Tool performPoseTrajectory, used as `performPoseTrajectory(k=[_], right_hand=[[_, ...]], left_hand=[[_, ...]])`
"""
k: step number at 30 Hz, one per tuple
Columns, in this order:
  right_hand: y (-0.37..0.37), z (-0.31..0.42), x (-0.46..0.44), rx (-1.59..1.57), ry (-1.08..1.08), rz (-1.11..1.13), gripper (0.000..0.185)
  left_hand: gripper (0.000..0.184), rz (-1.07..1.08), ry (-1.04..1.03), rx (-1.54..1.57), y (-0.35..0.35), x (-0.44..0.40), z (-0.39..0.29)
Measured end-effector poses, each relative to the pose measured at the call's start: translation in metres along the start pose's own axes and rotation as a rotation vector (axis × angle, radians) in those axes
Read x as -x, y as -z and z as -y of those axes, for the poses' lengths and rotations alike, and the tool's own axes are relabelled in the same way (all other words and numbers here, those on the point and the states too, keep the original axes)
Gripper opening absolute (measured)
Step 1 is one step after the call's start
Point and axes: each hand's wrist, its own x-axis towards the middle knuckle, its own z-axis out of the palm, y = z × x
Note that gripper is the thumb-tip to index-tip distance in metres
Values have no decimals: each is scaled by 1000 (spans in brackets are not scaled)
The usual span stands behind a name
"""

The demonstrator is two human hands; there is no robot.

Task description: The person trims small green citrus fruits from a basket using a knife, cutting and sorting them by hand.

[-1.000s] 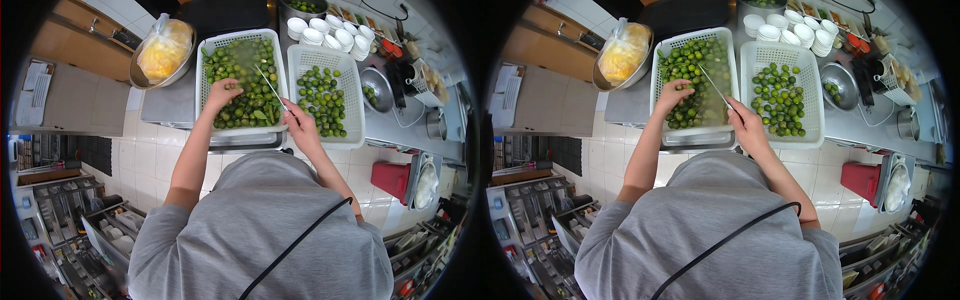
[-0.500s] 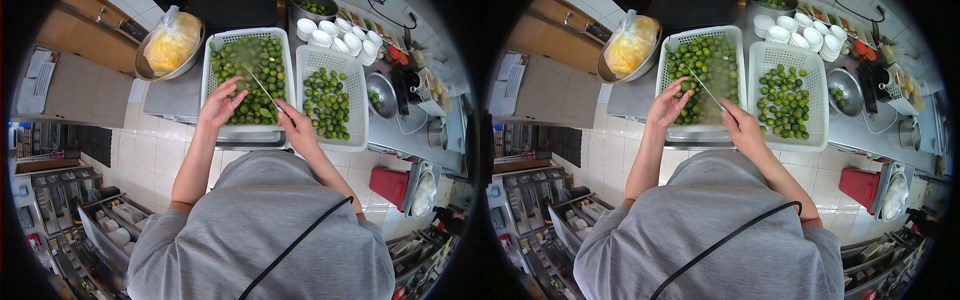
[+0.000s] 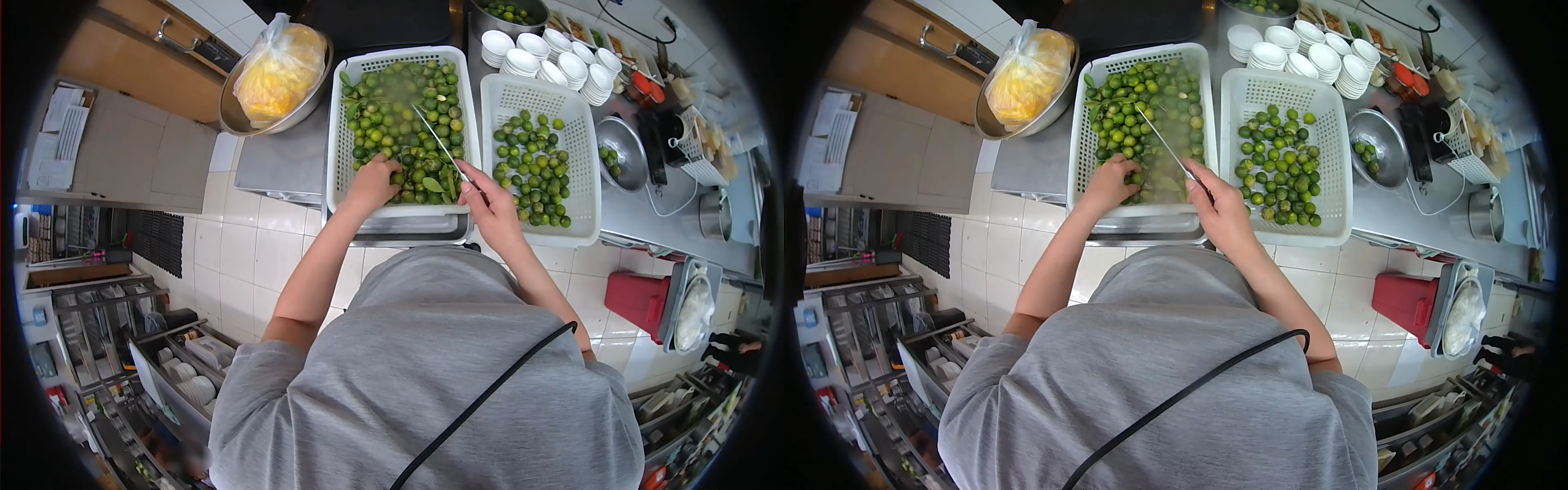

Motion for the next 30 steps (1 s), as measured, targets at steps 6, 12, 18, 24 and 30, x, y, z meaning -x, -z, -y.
performPoseTrajectory(k=[6,12,18,24,30], right_hand=[[8,2,1,-66,-94,-40,31],[7,3,2,-62,-92,-40,31],[9,5,1,-80,-73,-56,31],[23,-1,6,-99,-96,-129,31],[37,-1,9,-124,-72,-193,34]], left_hand=[[23,162,346,1166,26,-10,20],[16,199,425,1325,20,-17,23],[33,-38,-175,256,-18,-21,1],[36,491,312,1425,30,-19,-24],[36,600,245,1344,33,-34,-67]])
